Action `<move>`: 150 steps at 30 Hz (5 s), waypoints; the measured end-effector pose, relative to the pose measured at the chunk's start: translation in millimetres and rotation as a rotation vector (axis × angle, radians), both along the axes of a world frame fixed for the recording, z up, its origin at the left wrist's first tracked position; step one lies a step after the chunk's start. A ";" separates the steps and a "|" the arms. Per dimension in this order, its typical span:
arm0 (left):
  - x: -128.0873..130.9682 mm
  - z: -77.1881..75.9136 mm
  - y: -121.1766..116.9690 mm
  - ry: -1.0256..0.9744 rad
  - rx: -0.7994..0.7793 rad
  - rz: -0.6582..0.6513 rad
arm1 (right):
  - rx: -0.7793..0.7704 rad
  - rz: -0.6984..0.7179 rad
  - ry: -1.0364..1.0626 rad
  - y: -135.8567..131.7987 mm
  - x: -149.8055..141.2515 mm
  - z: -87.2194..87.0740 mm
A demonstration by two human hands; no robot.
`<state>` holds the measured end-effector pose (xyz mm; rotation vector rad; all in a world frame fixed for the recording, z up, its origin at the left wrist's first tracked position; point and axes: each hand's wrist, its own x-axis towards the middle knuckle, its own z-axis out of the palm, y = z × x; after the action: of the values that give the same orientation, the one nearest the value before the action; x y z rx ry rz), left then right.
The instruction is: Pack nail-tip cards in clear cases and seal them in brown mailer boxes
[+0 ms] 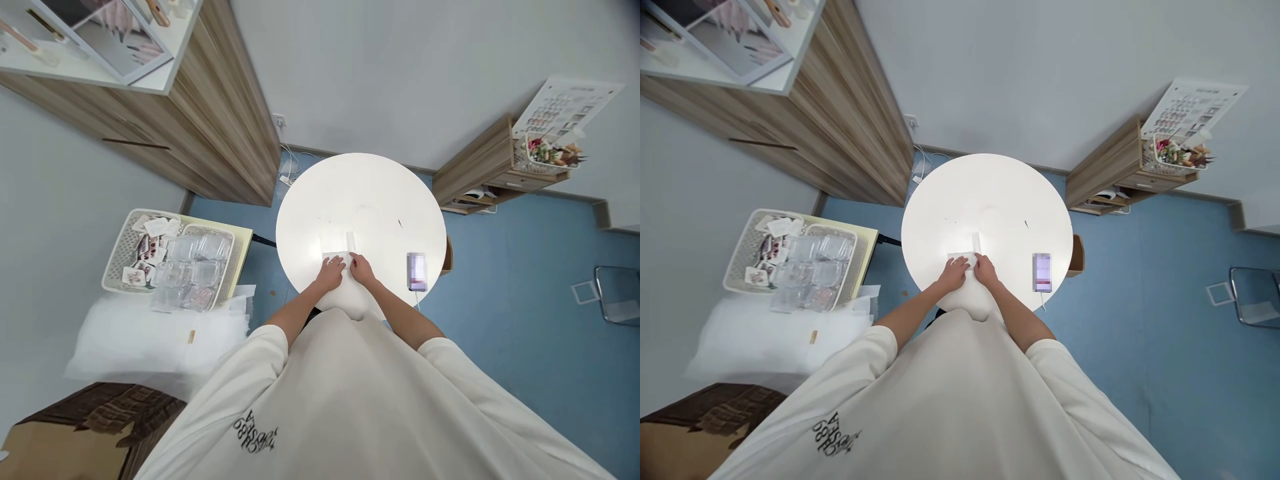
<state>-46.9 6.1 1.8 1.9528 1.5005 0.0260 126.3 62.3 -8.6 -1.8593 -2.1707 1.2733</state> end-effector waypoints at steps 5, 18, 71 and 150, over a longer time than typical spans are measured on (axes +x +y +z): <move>-8.1 -6.6 -12.9 -0.039 -0.084 0.520 | 0.005 0.129 -0.108 -0.6 -5.4 4.4; -14.9 -24.8 19.2 -0.298 -0.509 1.171 | -0.046 0.203 -0.168 3.0 -7.8 6.2; 34.0 -20.4 25.8 0.199 0.109 0.015 | 0.009 0.221 0.018 -12.6 29.9 -10.1; -196.1 -15.7 -8.4 0.125 -0.054 0.111 | 0.079 0.323 -0.107 3.2 -199.4 -9.9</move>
<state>-243.0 -2.2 -13.9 1.8563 1.6722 -0.0889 -73.1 65.5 -18.6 -1.6321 -2.6201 1.1296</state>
